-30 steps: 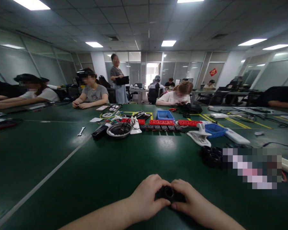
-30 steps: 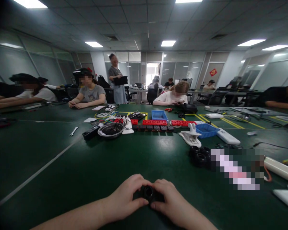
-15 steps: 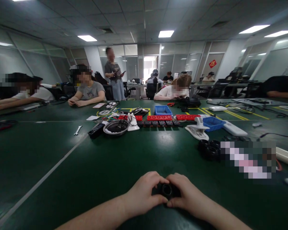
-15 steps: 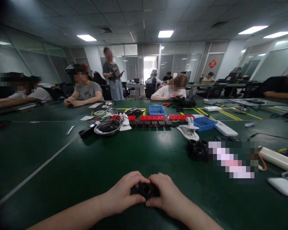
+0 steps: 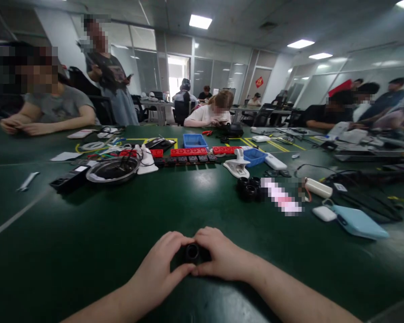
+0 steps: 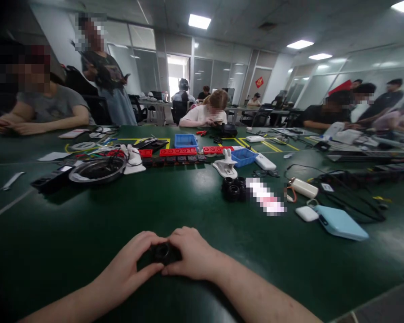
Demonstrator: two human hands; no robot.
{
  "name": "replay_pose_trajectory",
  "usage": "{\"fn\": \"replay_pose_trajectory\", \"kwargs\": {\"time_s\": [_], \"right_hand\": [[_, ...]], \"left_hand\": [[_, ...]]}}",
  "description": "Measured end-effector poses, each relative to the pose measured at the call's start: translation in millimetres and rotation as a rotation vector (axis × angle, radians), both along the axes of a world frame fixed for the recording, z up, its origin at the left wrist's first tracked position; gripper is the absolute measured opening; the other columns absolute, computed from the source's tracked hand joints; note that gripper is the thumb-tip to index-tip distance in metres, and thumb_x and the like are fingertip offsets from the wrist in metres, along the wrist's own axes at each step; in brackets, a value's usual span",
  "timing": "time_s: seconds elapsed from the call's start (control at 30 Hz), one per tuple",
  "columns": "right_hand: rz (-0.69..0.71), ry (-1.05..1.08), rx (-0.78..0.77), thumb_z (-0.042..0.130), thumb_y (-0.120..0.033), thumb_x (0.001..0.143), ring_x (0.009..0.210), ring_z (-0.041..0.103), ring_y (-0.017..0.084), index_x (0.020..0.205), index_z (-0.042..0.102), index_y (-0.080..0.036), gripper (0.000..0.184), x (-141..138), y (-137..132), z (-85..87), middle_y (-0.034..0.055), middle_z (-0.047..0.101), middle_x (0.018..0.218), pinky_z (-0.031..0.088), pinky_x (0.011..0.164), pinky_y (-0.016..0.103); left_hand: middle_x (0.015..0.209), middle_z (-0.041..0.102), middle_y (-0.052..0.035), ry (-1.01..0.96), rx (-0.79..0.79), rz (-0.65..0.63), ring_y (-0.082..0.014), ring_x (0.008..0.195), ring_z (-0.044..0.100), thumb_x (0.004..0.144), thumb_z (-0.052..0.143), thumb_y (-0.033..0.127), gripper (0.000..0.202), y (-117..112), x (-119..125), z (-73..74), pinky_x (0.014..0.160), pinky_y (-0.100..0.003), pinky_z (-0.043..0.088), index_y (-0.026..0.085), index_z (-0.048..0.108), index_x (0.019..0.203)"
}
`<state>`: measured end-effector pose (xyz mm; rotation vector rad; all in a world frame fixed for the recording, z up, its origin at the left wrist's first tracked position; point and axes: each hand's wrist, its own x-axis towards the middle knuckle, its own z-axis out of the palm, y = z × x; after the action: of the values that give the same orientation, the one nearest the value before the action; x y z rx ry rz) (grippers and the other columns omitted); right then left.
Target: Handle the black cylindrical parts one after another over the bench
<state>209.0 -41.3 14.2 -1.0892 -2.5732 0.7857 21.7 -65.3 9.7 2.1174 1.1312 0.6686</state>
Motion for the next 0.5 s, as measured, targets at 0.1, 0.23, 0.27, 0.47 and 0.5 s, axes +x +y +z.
{"fn": "replay_pose_trajectory", "kwargs": {"time_s": [0.1,0.23,0.27,0.47,0.5], "right_hand": [[0.057,0.017,-0.021,0.075,-0.032,0.064,0.082,0.052,0.017,0.088,0.061,-0.018,0.031,5.6,6.5,1.4,0.0009,0.057,0.086,0.038,0.075,0.027],[0.075,0.038,-0.011,0.073,-0.030,0.066,0.083,0.052,0.016,0.090,0.061,-0.018,0.030,7.1,9.4,-1.4,0.0003,0.058,0.086,0.038,0.077,0.027],[0.081,0.040,-0.006,0.073,-0.029,0.067,0.082,0.052,0.016,0.090,0.061,-0.017,0.029,6.8,9.5,-2.2,0.0001,0.058,0.086,0.038,0.076,0.026],[0.000,0.010,0.001,0.076,-0.035,0.061,0.071,0.051,0.014,0.077,0.059,-0.016,0.030,3.3,8.0,-4.8,-0.0024,0.055,0.073,0.037,0.064,0.023],[-0.034,0.003,0.000,0.077,-0.038,0.058,0.069,0.050,0.014,0.075,0.057,-0.016,0.033,2.6,7.0,-4.9,-0.0029,0.054,0.072,0.035,0.062,0.022]], "left_hand": [[0.101,0.055,-0.0035,-0.041,-0.015,-0.060,-0.0229,0.094,0.050,0.078,0.055,0.018,0.026,5.5,-4.6,-4.2,0.081,-0.035,0.041,0.025,0.055,0.103],[0.098,0.054,-0.0027,-0.052,-0.076,-0.086,-0.0214,0.091,0.051,0.077,0.055,0.017,0.028,7.7,-5.2,-3.2,0.079,-0.033,0.042,0.025,0.055,0.104],[0.096,0.055,-0.0024,-0.046,-0.088,-0.080,-0.0210,0.089,0.052,0.077,0.055,0.017,0.027,7.6,-4.5,-2.2,0.078,-0.032,0.042,0.025,0.056,0.103],[0.086,0.055,-0.0012,-0.010,-0.111,-0.014,-0.0200,0.081,0.052,0.075,0.060,0.018,0.021,6.1,2.5,4.7,0.070,-0.029,0.042,0.022,0.059,0.095],[0.086,0.055,-0.0012,-0.006,-0.112,-0.007,-0.0199,0.080,0.052,0.075,0.061,0.018,0.020,5.6,3.4,6.0,0.069,-0.029,0.042,0.022,0.059,0.094]]}}
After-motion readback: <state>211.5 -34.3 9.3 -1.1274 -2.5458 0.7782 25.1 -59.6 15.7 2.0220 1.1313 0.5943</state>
